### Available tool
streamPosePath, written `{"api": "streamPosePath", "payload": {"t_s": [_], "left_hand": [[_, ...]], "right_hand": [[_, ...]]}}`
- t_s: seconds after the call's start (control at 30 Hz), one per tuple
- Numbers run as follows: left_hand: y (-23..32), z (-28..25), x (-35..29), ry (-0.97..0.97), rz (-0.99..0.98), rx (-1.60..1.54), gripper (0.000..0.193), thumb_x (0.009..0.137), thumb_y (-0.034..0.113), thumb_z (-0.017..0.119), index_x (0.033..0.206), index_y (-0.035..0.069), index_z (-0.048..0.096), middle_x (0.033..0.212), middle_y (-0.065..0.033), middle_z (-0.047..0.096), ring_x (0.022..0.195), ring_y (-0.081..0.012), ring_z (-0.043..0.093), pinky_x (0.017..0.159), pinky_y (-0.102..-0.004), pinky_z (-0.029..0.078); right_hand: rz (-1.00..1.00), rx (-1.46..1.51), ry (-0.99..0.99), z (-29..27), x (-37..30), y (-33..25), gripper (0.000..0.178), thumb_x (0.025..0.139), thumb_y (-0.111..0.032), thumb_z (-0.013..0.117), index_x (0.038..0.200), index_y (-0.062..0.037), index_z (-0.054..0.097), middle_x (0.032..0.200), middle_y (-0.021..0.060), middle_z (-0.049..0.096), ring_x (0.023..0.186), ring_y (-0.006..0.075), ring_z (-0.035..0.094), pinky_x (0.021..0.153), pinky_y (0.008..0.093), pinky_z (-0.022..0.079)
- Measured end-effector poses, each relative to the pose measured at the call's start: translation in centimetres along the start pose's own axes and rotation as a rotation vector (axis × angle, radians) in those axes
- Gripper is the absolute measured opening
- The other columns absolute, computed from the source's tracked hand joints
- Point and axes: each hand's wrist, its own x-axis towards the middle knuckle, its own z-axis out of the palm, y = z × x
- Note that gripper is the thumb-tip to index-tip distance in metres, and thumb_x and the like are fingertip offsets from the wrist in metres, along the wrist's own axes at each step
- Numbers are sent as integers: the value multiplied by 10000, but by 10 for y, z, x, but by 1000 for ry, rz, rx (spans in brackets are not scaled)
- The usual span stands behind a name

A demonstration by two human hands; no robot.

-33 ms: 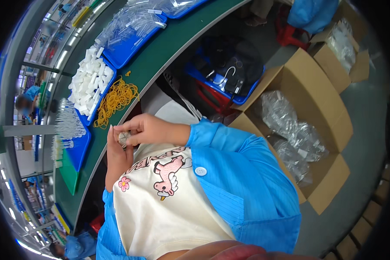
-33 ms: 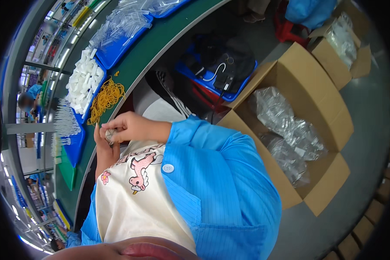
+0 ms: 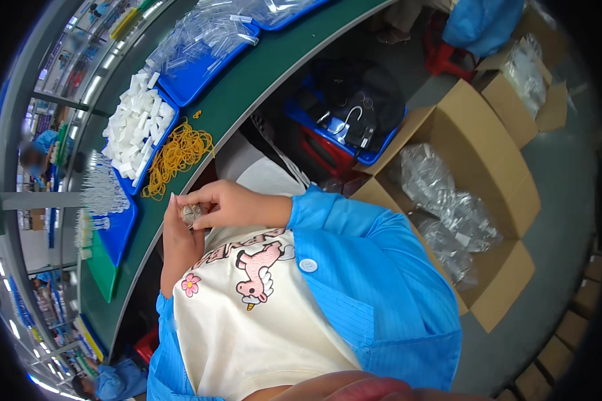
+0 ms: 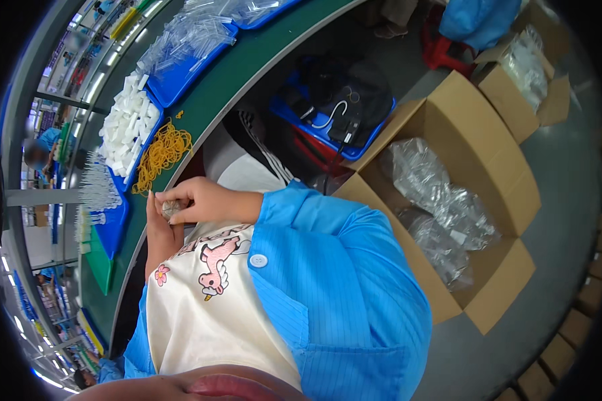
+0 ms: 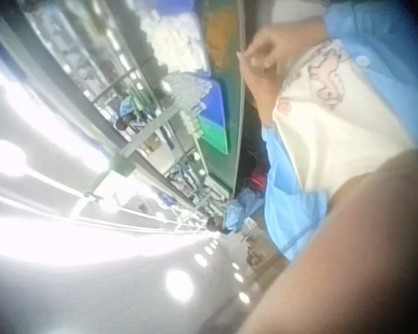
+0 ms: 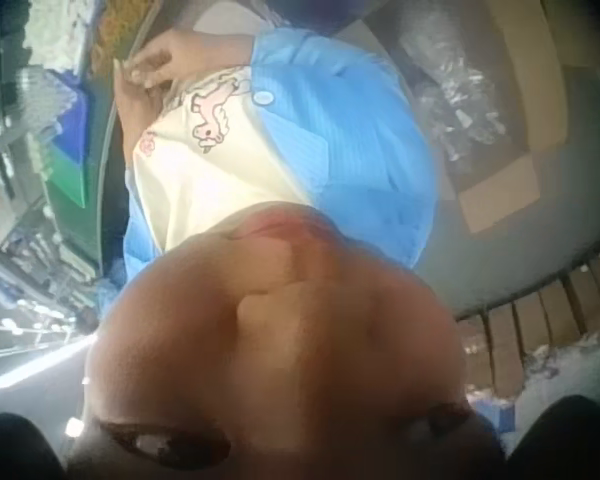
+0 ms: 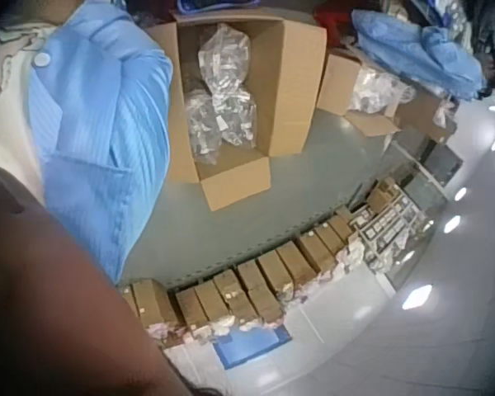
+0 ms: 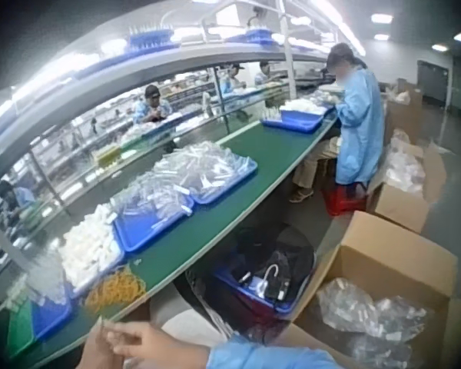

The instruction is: Assembling white plastic parts with clear tubes and securing them with rubber bands on a production line.

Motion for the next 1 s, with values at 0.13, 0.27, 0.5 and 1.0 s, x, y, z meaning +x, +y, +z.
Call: {"api": "streamPosePath", "payload": {"t_s": [0.13,0.27,0.5,1.0], "left_hand": [[-15,-3,13,32,180,101,936,674,-110,689,1469,50,223,1079,-223,552,908,-437,547,788,-508,460],[-35,2,19,54,185,26,912,621,-123,679,1436,51,307,1081,-205,568,942,-421,559,795,-492,467],[-38,-12,12,65,8,-162,843,624,-48,711,1397,73,398,1069,-135,612,907,-363,581,791,-453,478],[-143,-93,-36,730,-478,129,421,755,83,780,1130,40,595,1073,-100,618,980,-220,596,869,-324,463]], "right_hand": [[-141,-489,48,1,15,-5,461,785,-96,742,1226,-61,612,945,91,668,858,164,631,734,285,516],[-335,-843,73,-4,32,-7,349,759,-118,737,1078,-27,627,974,116,657,871,271,625,751,337,524],[-186,-783,-13,1,41,-4,302,723,-89,739,979,-22,595,987,144,598,870,304,589,747,367,500],[141,-500,-122,-58,22,-42,251,811,-147,688,994,17,636,994,142,618,890,236,582,810,341,471]]}}
